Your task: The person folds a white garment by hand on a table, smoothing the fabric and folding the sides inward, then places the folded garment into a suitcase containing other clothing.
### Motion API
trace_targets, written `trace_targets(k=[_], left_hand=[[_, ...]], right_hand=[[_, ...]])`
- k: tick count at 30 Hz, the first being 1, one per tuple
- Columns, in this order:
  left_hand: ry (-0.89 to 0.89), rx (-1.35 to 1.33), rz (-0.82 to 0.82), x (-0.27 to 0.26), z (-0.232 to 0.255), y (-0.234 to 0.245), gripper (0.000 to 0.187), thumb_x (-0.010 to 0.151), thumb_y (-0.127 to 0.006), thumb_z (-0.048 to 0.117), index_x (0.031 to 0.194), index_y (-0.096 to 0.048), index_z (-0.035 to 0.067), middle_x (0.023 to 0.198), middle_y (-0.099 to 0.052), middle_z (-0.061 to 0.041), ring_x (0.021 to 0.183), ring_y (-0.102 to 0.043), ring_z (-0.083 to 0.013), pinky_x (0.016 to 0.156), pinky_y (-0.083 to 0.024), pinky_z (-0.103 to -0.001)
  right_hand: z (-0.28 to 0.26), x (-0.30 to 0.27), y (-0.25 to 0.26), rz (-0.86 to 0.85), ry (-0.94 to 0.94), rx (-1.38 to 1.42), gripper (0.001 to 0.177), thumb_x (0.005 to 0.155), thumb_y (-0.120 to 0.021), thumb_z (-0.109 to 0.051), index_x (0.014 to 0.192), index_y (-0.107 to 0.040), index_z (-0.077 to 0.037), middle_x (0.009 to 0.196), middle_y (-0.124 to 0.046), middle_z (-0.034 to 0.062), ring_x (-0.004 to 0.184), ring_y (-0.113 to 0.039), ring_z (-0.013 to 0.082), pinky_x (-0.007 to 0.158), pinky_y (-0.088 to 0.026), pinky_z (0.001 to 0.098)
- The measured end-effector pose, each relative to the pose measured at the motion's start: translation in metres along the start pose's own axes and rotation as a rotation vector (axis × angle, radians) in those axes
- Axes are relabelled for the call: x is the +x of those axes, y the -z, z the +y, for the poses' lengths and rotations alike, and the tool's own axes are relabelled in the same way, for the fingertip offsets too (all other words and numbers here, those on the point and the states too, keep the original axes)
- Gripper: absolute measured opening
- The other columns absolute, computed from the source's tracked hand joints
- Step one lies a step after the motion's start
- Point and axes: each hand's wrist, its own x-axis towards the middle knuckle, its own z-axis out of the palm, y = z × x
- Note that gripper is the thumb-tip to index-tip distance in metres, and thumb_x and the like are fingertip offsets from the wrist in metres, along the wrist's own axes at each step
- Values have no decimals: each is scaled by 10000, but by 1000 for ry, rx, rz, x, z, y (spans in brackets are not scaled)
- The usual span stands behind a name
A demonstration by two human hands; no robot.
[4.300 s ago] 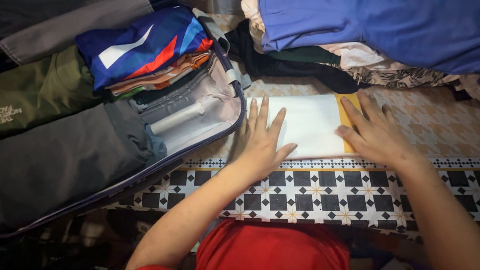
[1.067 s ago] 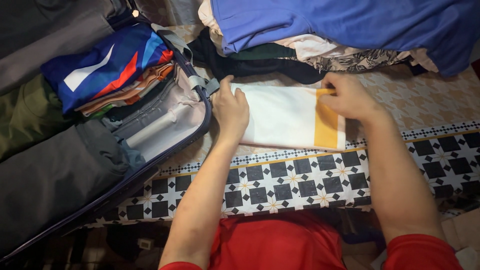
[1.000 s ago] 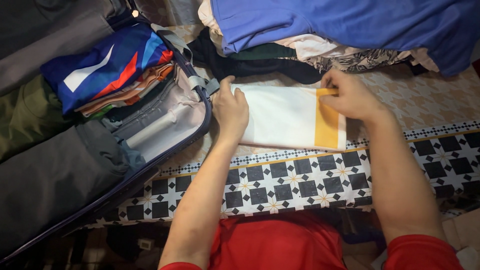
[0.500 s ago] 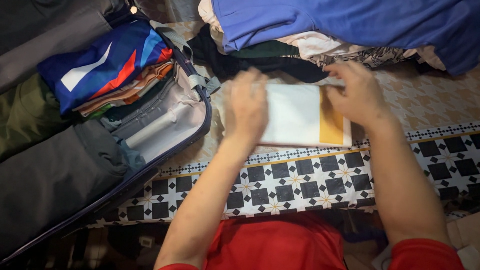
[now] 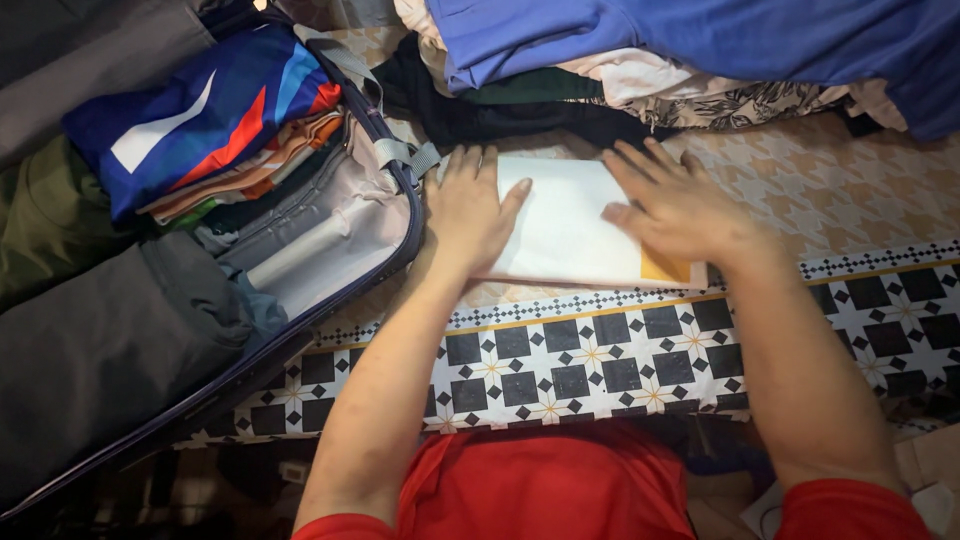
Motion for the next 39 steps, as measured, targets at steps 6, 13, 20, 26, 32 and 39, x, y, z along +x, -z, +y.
trace_targets(k=[6,13,20,26,32,39], left_hand=[[98,-77,168,1,4,0,443,911,-620,293,1256,-694,26,1209,-641,-184,1202,-543,-387,1036,-402,-533],[221,-146,141,4,14,13,421,868,-643,320,1085,-694,-37,1193,-620,-233,1181,-532,-412,995,-459,-523],[262,-170,83,-6,15,15,480,824,-667,321,1160,-621,-19,1239,-598,-241,1175,-517,-427,974,-455,-536],[250,-552,126,-12,7,17,508,853,-721,237,1305,-575,54,1167,-694,-188,1108,-664,-360,969,-502,-466],[531,-1116,66,-9,18,23,591,822,-777,291,1315,-589,25,1128,-740,-195,1001,-735,-273,858,-585,-353],[465,-916,-40,-9,7,25,683,825,-778,231,1410,-502,12,1174,-709,-167,1026,-724,-208,875,-568,-303]], right_hand=[[4,-16,18,221,-311,192,408,923,-627,-303,1261,-735,-103,1251,-680,157,1176,-640,323,1031,-503,446],[40,-17,21,216,-144,277,511,738,-751,-270,1171,-709,-1,1179,-640,206,1050,-639,344,889,-512,433],[44,-18,18,194,-211,351,440,746,-787,-253,1087,-713,17,1051,-697,182,964,-667,299,848,-519,393],[59,-15,9,304,-131,890,359,842,-767,-64,1171,-641,0,1022,-678,67,884,-634,113,739,-512,265],[64,-12,6,402,-266,1025,446,928,-758,-101,1342,-611,-22,1060,-667,62,859,-609,112,684,-485,251],[59,-17,18,154,-117,999,772,832,-723,-25,1544,-426,-61,1202,-696,136,1043,-679,152,857,-568,270]])
